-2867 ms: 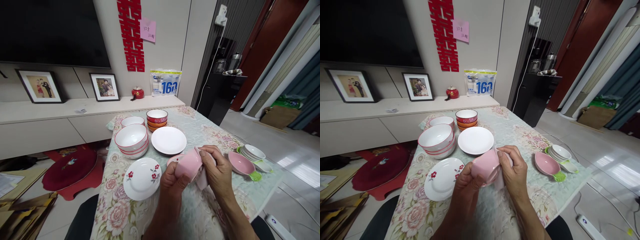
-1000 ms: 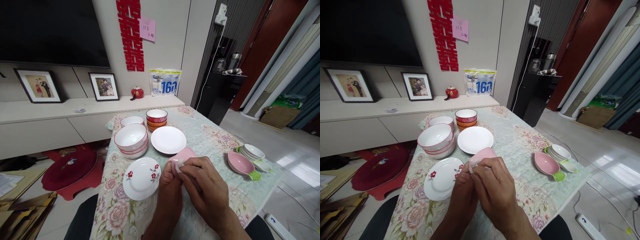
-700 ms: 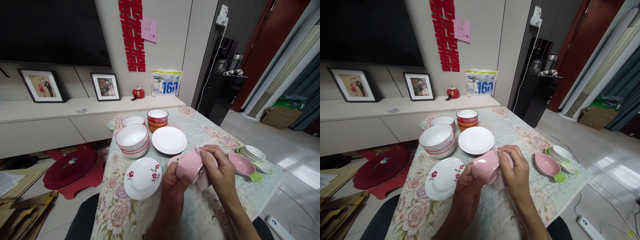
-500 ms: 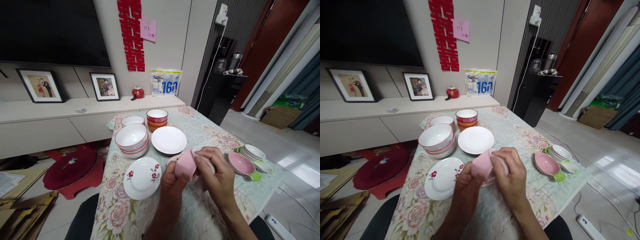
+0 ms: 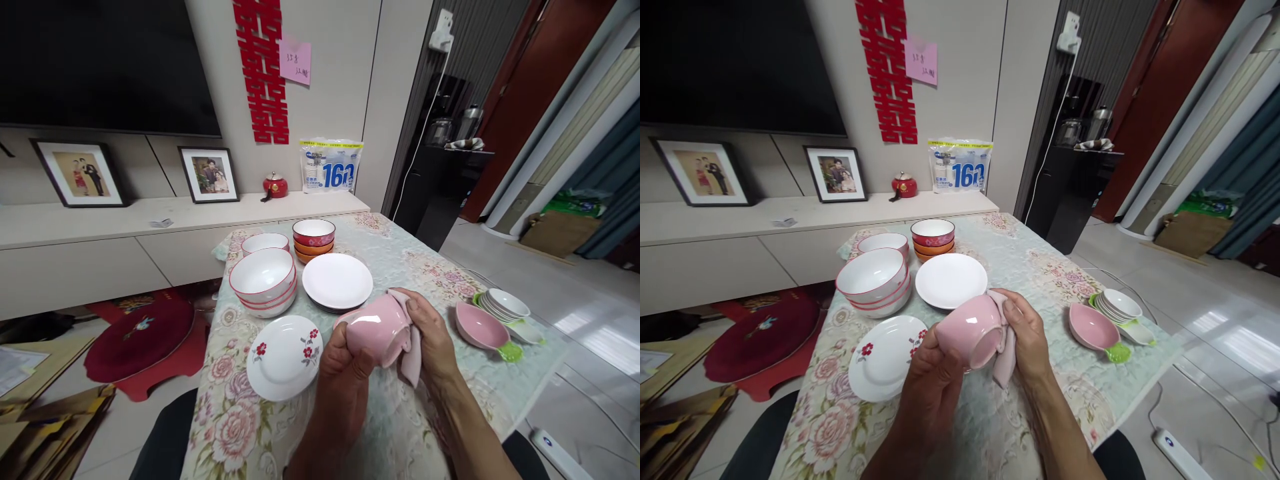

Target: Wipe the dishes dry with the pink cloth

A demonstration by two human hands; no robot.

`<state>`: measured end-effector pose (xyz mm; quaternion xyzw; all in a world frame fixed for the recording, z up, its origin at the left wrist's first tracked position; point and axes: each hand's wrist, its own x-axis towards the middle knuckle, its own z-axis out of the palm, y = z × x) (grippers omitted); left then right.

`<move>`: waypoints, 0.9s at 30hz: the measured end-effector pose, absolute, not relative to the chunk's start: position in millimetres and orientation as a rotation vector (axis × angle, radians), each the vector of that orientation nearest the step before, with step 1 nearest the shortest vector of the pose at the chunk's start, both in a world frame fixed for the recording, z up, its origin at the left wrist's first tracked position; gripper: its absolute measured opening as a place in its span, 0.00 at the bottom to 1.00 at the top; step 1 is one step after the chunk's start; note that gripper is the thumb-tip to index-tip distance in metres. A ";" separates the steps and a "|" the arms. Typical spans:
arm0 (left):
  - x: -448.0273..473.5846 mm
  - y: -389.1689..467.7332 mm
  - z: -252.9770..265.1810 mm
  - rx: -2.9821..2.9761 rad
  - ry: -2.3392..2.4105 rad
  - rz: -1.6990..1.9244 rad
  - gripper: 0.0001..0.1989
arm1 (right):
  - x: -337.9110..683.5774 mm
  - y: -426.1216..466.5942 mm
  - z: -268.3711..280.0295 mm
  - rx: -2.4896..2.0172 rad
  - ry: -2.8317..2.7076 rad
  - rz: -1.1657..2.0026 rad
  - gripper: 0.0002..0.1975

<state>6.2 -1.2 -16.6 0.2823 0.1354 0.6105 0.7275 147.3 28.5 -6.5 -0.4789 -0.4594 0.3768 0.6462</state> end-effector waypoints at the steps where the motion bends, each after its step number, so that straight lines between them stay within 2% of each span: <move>1: 6.2 -0.6 -16.3 0.608 0.284 1.348 0.18 | 145.0 28.9 -7.2 -1.068 -1.022 0.912 0.18; 7: 4.7 -0.4 -9.1 0.610 0.272 1.262 0.19 | 145.3 26.2 -1.1 -1.086 -1.010 0.845 0.16; 12: 2.0 -0.8 -5.9 0.639 0.387 1.192 0.10 | 160.8 21.2 7.9 -1.196 -1.275 0.599 0.13; 17: 0.6 0.3 -9.8 0.685 0.427 1.180 0.10 | 160.9 17.9 10.8 -1.184 -1.470 0.461 0.12; 23: -2.3 0.1 -5.9 0.653 0.414 1.274 0.11 | 138.9 5.6 16.4 -1.147 -1.635 -0.008 0.15; 27: -2.3 0.6 -7.4 0.739 0.432 1.305 0.10 | 126.2 -7.3 27.5 -1.037 -1.799 -0.130 0.17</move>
